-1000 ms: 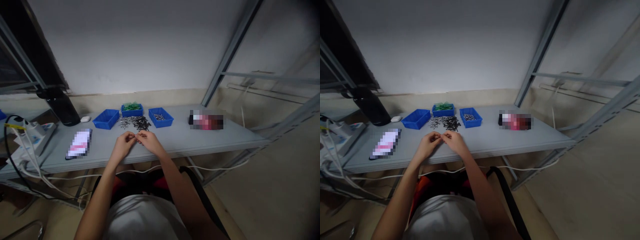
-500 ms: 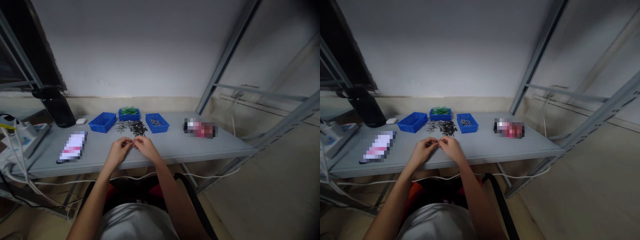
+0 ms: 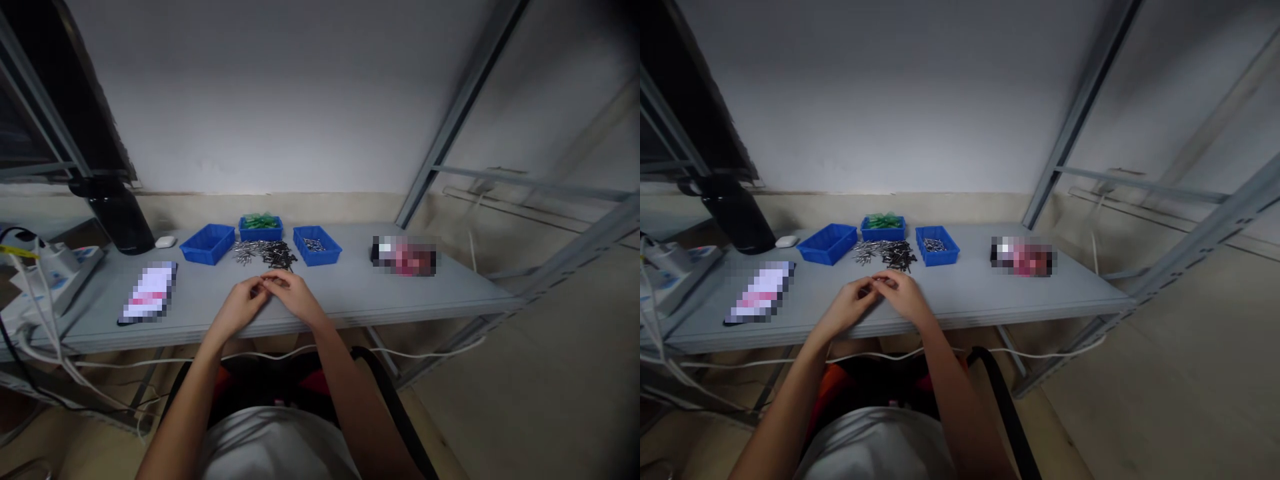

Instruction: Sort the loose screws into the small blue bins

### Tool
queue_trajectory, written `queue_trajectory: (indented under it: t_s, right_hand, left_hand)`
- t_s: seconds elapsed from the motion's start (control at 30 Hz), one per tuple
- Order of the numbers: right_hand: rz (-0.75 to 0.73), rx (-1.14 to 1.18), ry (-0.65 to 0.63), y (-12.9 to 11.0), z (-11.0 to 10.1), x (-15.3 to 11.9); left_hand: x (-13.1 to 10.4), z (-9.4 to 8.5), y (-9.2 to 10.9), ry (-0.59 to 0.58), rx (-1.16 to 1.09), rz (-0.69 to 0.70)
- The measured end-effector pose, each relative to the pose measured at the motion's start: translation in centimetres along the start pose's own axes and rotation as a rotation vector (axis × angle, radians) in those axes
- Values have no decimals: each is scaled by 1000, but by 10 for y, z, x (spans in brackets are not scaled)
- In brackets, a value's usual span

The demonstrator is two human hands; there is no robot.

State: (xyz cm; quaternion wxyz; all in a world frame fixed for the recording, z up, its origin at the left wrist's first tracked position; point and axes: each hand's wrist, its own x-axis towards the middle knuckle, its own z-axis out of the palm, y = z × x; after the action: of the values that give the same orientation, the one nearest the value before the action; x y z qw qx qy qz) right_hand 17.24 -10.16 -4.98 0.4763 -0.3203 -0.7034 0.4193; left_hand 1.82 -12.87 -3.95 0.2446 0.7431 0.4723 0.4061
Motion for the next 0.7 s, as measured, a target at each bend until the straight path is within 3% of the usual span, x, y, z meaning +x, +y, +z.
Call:
queue_trajectory:
  t_s: [0.2, 0.4, 0.53, 0.7]
  right_hand:
    - [14, -34, 55, 3, 1, -1]
    - [57, -8, 151, 2, -1, -2]
    - [77, -31, 112, 4, 0, -1]
    - [78, -72, 12, 6, 1, 0]
  left_hand:
    - [-1, 0, 1, -22, -44, -41]
    - [1, -2, 0, 154, -167, -123]
    - [0, -5, 4, 249, -176, -134]
    - [-2, -5, 6, 270, -162, -119]
